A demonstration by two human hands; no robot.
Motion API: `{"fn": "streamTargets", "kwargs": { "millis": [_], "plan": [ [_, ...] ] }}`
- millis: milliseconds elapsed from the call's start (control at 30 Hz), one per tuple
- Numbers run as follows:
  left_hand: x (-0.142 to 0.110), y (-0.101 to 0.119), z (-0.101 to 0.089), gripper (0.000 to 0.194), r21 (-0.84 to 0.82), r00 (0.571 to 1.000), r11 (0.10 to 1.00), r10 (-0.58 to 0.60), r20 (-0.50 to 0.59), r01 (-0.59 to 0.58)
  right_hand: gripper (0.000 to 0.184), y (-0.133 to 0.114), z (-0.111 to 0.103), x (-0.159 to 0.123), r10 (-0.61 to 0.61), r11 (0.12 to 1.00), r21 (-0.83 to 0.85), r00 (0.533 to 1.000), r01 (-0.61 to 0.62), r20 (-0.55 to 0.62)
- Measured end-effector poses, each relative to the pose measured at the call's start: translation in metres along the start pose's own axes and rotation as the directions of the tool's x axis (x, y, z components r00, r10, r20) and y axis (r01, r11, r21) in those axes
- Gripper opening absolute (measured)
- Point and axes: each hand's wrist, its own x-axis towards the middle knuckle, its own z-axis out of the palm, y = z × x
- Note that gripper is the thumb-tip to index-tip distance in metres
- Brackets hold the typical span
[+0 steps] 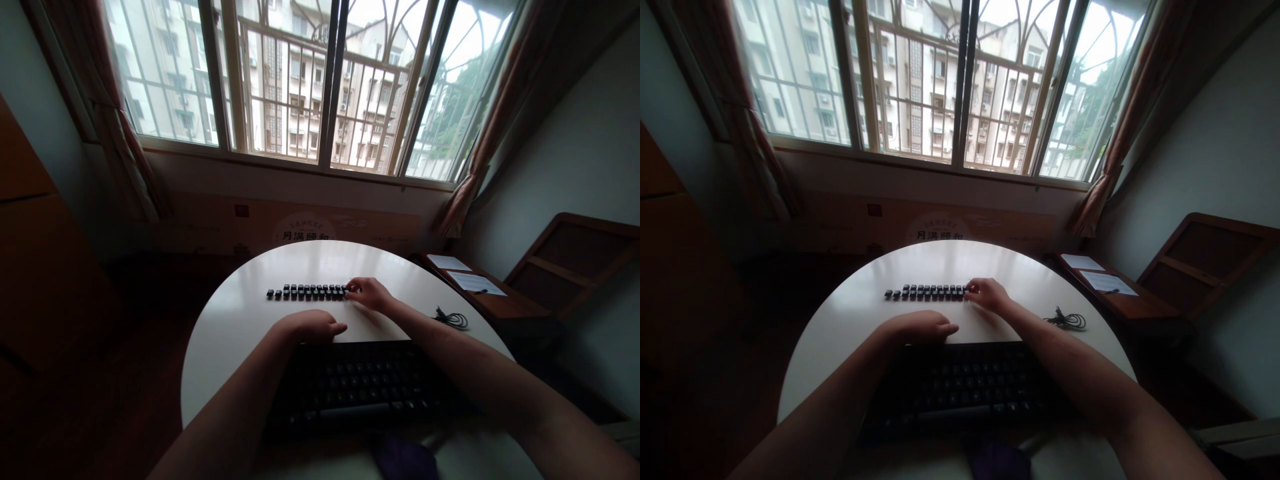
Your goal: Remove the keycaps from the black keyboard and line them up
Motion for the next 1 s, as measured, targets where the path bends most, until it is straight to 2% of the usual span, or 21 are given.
{"fn": "streamTargets", "kwargs": {
  "millis": [100,233,367,467,567,767,867,1000],
  "plan": [
    [-0.001,0.001,-0.001,0.057,-0.012,1.000,1.000,0.007,0.015,-0.007,0.024,-0.006,-0.019,-0.005,-0.007,0.998,0.061,0.998,0.011,-0.065],
    [0.003,-0.001,0.000,0.058,-0.013,1.000,1.000,0.011,0.022,-0.011,0.054,-0.010,-0.062,-0.031,0.035,0.980,0.197,0.985,-0.001,-0.170],
    [0.007,-0.005,0.002,0.059,-0.018,1.000,1.000,0.013,0.003,-0.013,0.066,-0.004,-0.101,-0.082,0.236,0.785,0.617,0.947,-0.053,-0.219],
    [0.010,-0.006,0.002,0.059,-0.011,1.000,1.000,0.004,-0.010,-0.004,0.067,0.003,-0.114,-0.123,0.363,0.566,0.805,0.930,-0.176,-0.051],
    [0.011,-0.006,0.002,0.057,-0.002,1.000,1.000,-0.002,-0.012,0.002,0.051,0.006,-0.113,-0.149,0.414,0.419,0.870,0.908,-0.259,0.071],
    [0.011,0.000,-0.001,0.055,0.013,1.000,1.000,-0.022,-0.003,0.022,0.024,-0.006,-0.089,-0.162,0.366,0.376,0.895,0.926,-0.241,0.096],
    [0.011,0.002,-0.002,0.054,0.004,0.999,0.999,-0.036,-0.008,0.036,0.014,-0.015,-0.075,-0.164,0.335,0.410,0.876,0.935,-0.255,0.116],
    [0.012,0.001,-0.001,0.056,-0.015,0.999,0.999,-0.038,-0.011,0.038,0.010,-0.024,-0.060,-0.166,0.319,0.549,0.805,0.947,-0.226,0.048]
  ]
}}
